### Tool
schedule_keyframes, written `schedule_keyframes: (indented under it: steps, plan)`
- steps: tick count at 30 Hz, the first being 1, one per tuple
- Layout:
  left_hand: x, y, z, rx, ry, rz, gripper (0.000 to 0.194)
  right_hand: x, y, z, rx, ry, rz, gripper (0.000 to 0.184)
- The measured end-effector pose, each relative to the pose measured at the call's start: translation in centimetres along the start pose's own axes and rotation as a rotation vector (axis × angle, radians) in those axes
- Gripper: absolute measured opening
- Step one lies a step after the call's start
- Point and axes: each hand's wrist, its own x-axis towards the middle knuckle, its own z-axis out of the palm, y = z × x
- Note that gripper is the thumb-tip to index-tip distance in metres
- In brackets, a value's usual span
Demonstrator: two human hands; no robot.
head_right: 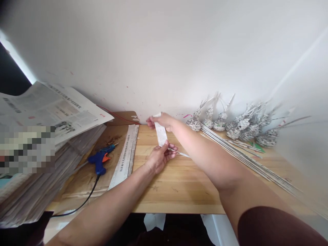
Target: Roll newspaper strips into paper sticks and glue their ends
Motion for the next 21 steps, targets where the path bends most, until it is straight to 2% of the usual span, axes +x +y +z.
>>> schedule_keyframes:
  steps: [2,5,7,9,11,13,15,18,21]
  plan:
    - [0.1,0.2,-0.1,-0.007,0.025,0.011,0.03,1.5,-1.6,0.1,-0.068,0.009,-0.116,0.029]
    - [0.3,0.5,-0.3,-0.02,0.077,0.012,0.03,1.4,-2.0,-0.7,-0.465,0.276,-0.179,0.051]
    - [0.5,0.7,-0.4,-0.042,0.1,0.027,0.029,-0.4,-0.7,-1.6,-0.822,0.434,-0.17,0.058]
    - [0.7,0.9,-0.6,-0.062,0.109,0.045,0.029,-3.5,1.4,-2.2,-1.008,0.464,-0.202,0.06]
    - [0.9,1.0,-0.8,-0.067,0.113,0.05,0.029,-7.2,3.7,-2.5,-1.034,0.427,-0.228,0.055]
    - [1.0,1.0,-1.0,-0.063,0.122,0.041,0.029,-10.8,5.5,-2.3,-1.059,0.444,-0.242,0.043]
    - [1.1,1.1,-1.1,-0.058,0.138,0.032,0.029,-13.8,6.6,-1.8,-1.051,0.493,-0.318,0.035]
    - [1.1,1.3,-1.2,-0.044,0.157,0.027,0.028,-16.7,7.2,-0.8,-0.987,0.526,-0.362,0.03]
    - [1.1,1.5,-1.2,-0.027,0.169,0.026,0.028,-17.9,7.6,-0.1,-0.954,0.558,-0.328,0.043]
